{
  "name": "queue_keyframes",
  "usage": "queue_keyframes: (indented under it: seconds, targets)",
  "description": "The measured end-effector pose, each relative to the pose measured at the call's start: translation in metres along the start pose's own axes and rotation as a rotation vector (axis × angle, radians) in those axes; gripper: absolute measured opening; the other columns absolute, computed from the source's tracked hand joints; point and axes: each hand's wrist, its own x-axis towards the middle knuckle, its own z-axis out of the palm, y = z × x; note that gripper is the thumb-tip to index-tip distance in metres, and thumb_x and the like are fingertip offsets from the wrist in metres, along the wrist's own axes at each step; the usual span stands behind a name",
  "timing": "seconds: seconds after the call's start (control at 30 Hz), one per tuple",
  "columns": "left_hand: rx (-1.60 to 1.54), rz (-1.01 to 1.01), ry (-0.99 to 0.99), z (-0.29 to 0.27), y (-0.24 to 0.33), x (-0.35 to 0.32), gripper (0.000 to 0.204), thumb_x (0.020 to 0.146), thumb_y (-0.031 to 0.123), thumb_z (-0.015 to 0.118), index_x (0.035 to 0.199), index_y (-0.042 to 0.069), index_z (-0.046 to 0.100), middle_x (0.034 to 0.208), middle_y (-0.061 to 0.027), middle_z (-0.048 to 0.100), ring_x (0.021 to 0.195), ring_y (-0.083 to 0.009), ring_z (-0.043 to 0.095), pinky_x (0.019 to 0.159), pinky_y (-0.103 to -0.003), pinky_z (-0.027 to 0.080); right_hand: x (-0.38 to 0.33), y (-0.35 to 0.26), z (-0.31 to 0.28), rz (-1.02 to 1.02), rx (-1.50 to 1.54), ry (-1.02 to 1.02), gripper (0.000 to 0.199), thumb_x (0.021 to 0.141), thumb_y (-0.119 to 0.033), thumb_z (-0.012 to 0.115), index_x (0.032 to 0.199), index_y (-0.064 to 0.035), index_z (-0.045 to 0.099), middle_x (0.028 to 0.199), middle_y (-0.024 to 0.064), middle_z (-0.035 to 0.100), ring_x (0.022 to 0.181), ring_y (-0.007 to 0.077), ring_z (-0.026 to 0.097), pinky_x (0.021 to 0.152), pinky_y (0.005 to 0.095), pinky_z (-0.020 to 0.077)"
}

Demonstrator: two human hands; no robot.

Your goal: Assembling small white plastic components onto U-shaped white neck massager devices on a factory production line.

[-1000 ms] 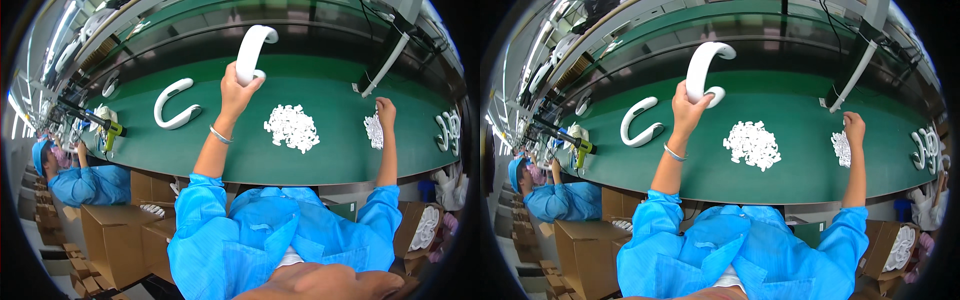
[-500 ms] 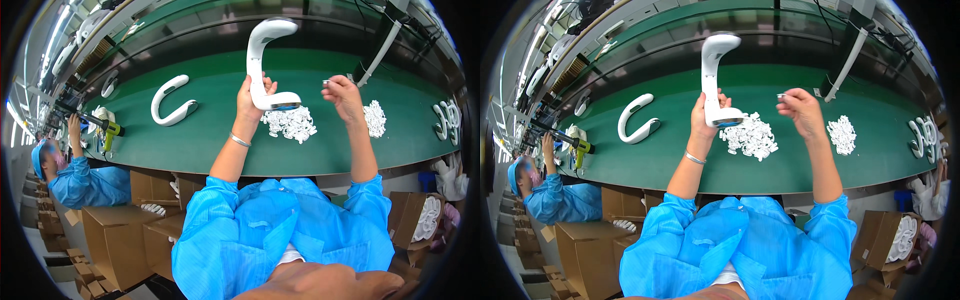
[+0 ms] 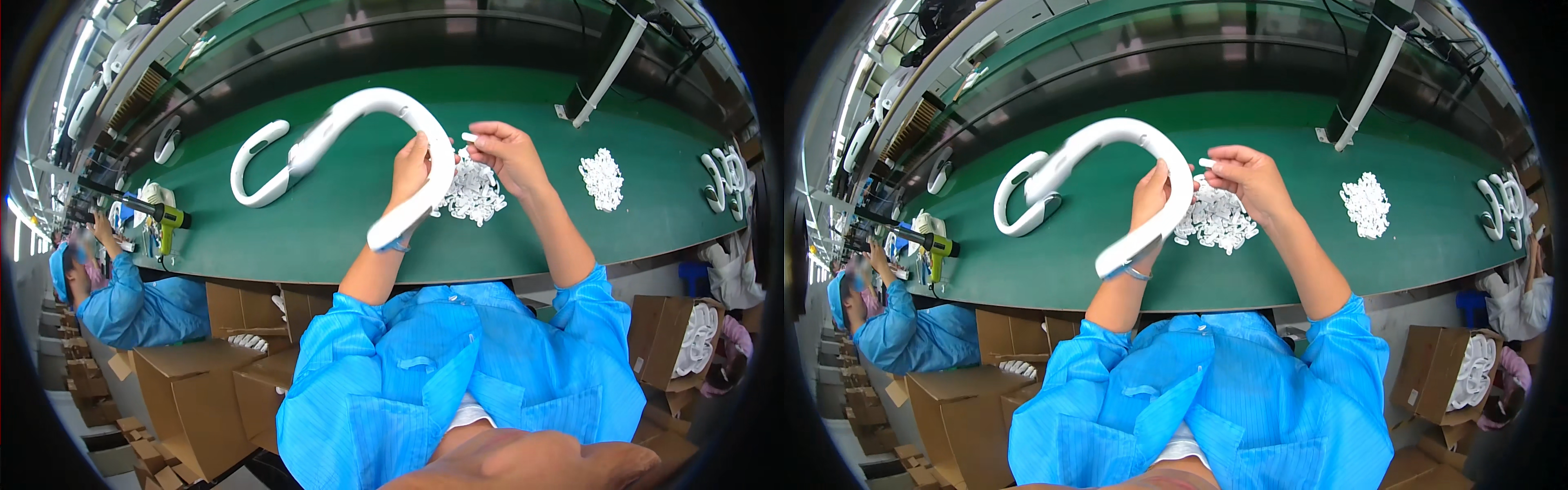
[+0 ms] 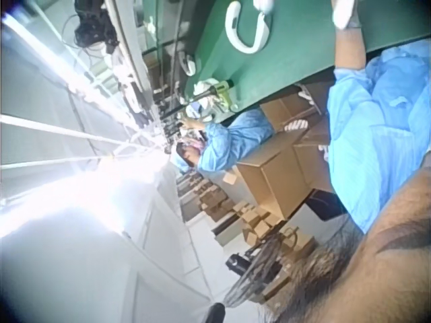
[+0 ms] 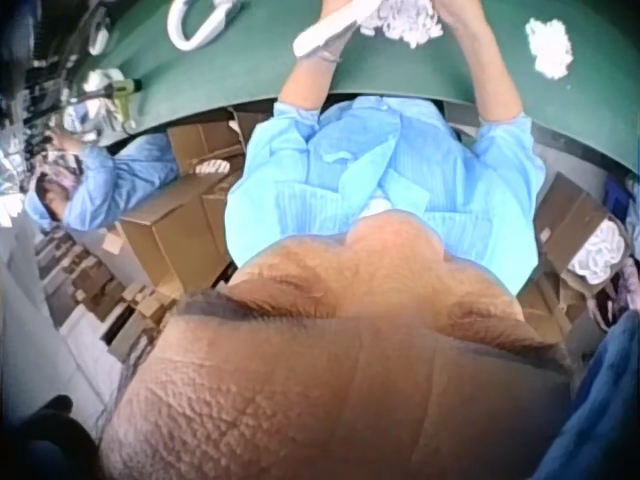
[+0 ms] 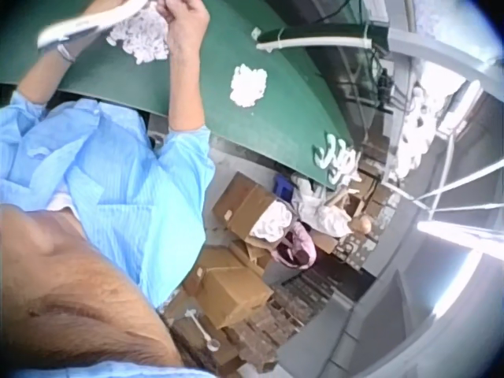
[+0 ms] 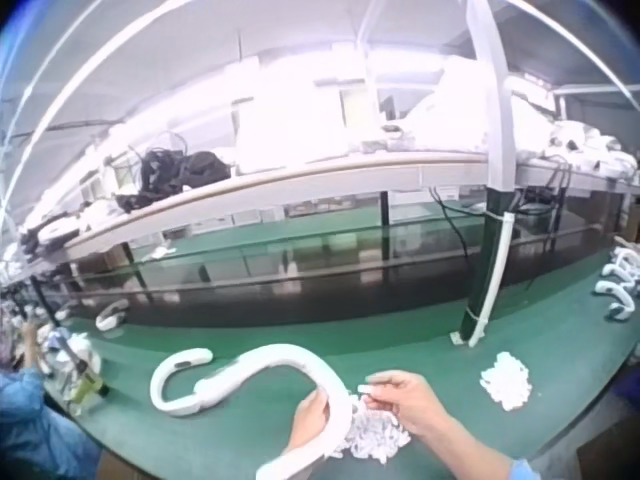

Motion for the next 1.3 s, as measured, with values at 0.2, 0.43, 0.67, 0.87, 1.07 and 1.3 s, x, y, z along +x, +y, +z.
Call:
queue_keyframes:
  seconds: [0.2,0.43,0.67,0.87,1.07,1.3]
  targets:
    - [-0.315,-0.206,-0.085,-0.023,-0.012,0.033,0.025,0.088,0.012,0.059,0.102,-0.009,0.054,0.100,-0.0205,0.061,0.084,-0.0294,0.065,0.065,-0.030,0.058,0.011,0.013,0.001,0.057,0.142,0.077,0.015,0.088,-0.007,0.059,0.096,0.0052,0.061,0.084,0.0104,0.065,0.071,0.0125,0.063,0.067,0.0231,0.0555]
    - [-0.354,-0.311,-0.005,-0.037,-0.011,0.049,0.026,0.084,0.009,0.062,0.105,-0.005,0.054,0.097,-0.0206,0.061,0.084,-0.0351,0.065,0.062,-0.031,0.060,0.015,0.027,-0.002,0.122,0.176,0.176,0.012,0.088,-0.010,0.060,0.091,0.0019,0.059,0.080,0.0075,0.064,0.067,0.0116,0.061,0.060,0.0232,0.0539]
    - [0.010,-0.126,0.032,-0.010,-0.016,0.022,0.024,0.091,0.020,0.056,0.102,-0.001,0.054,0.088,-0.0114,0.063,0.068,-0.0191,0.065,0.055,-0.027,0.054,0.009,0.031,-0.008,0.104,0.218,0.178,0.010,0.088,-0.010,0.060,0.091,0.0005,0.059,0.080,0.0066,0.063,0.071,0.0113,0.061,0.062,0.0231,0.0534]
    - [0.078,-0.098,-0.062,0.011,-0.006,0.004,0.022,0.096,0.019,0.047,0.110,0.002,0.045,0.083,-0.0115,0.060,0.063,-0.0181,0.063,0.051,-0.030,0.054,-0.005,0.027,-0.004,0.004,0.165,0.079,0.007,0.084,-0.003,0.062,0.090,0.0012,0.061,0.082,0.0085,0.063,0.074,0.0137,0.062,0.066,0.0236,0.0536]
    - [0.020,-0.235,-0.062,0.017,-0.005,-0.001,0.024,0.099,0.019,0.038,0.119,0.005,0.038,0.086,-0.0138,0.058,0.059,-0.0185,0.061,0.048,-0.034,0.056,-0.014,0.025,-0.006,-0.035,0.009,0.085,0.014,0.082,0.000,0.063,0.095,0.0044,0.062,0.085,0.0109,0.064,0.074,0.0145,0.063,0.071,0.0240,0.0535]
    - [-0.029,-0.210,-0.124,0.022,-0.009,-0.003,0.034,0.091,0.008,0.038,0.125,0.007,0.033,0.095,-0.0143,0.052,0.061,-0.0189,0.059,0.049,-0.035,0.056,-0.019,0.016,-0.013,-0.095,-0.112,0.118,0.012,0.082,0.000,0.061,0.093,0.0042,0.064,0.084,0.0092,0.064,0.074,0.0122,0.062,0.068,0.0235,0.0534]
